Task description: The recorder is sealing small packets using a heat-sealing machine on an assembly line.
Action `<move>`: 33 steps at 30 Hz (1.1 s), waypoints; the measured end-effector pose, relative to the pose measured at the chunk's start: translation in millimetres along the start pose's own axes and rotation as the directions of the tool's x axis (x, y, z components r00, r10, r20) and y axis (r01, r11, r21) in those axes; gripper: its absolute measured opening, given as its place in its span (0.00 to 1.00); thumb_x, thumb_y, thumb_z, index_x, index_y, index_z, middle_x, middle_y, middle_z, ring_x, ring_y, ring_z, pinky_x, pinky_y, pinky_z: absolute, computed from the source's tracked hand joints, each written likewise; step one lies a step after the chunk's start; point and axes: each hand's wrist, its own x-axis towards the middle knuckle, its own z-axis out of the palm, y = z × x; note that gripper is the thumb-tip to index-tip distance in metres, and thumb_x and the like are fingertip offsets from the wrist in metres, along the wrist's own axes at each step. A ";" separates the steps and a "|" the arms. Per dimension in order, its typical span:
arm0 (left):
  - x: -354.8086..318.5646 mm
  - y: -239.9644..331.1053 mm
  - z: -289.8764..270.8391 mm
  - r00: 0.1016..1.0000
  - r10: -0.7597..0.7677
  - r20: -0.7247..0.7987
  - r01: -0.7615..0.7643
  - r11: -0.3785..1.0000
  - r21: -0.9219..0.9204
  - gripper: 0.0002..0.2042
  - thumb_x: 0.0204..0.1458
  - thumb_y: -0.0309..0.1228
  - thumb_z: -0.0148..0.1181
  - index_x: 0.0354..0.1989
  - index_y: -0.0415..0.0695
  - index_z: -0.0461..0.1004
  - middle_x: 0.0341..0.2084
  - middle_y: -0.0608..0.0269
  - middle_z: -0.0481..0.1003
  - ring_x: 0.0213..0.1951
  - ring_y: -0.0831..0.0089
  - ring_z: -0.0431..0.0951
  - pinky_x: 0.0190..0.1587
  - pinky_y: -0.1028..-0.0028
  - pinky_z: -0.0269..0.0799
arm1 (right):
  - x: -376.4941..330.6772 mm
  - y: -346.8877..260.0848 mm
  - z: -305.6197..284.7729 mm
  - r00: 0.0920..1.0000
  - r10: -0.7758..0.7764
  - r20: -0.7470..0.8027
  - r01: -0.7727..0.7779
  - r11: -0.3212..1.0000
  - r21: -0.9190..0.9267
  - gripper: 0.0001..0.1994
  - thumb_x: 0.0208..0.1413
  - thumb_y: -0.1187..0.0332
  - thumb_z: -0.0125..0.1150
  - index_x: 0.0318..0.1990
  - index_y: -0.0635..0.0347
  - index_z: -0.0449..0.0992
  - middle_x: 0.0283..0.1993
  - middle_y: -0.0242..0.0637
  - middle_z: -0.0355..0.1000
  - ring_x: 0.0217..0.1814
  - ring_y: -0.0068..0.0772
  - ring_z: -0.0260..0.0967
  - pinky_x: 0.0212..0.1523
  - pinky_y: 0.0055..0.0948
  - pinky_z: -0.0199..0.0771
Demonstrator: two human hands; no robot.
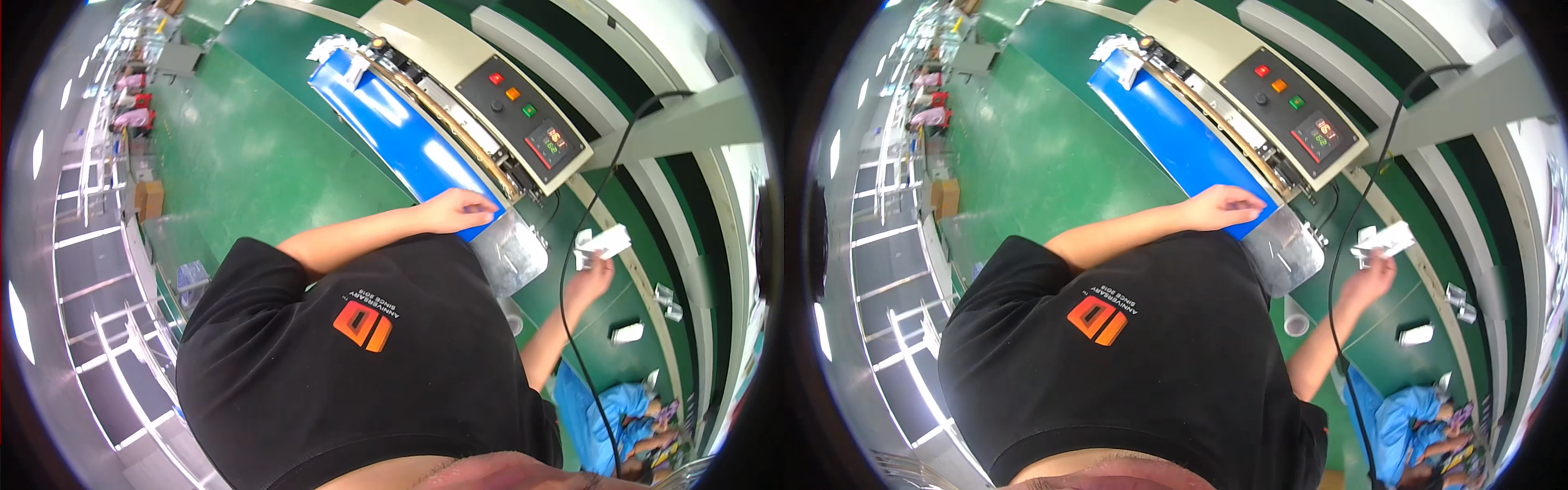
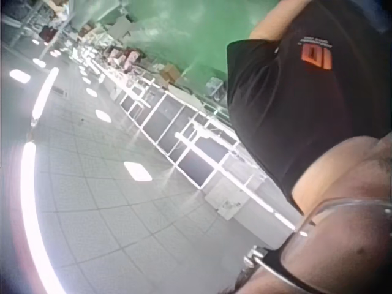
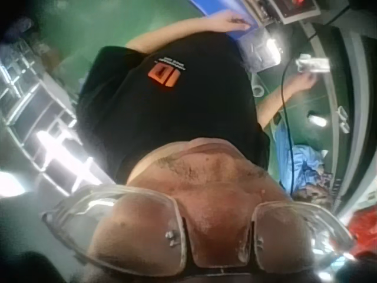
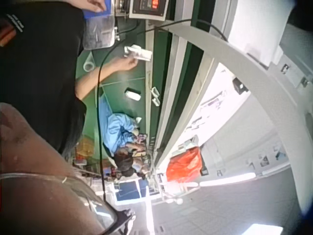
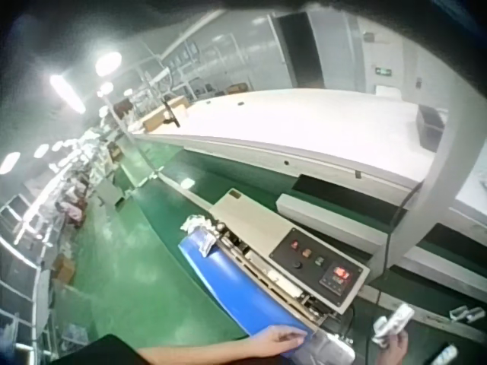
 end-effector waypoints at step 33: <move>53.1 -20.6 8.8 0.893 -0.449 0.008 0.390 0.767 -0.509 0.08 0.51 0.28 0.58 0.33 0.34 0.77 0.25 0.60 0.77 0.25 0.76 0.77 0.27 0.78 0.72 | -133.4 40.3 138.7 0.887 0.454 -0.078 -0.443 0.887 0.129 0.05 0.51 0.69 0.61 0.28 0.60 0.74 0.19 0.26 0.66 0.19 0.18 0.60 0.22 0.18 0.58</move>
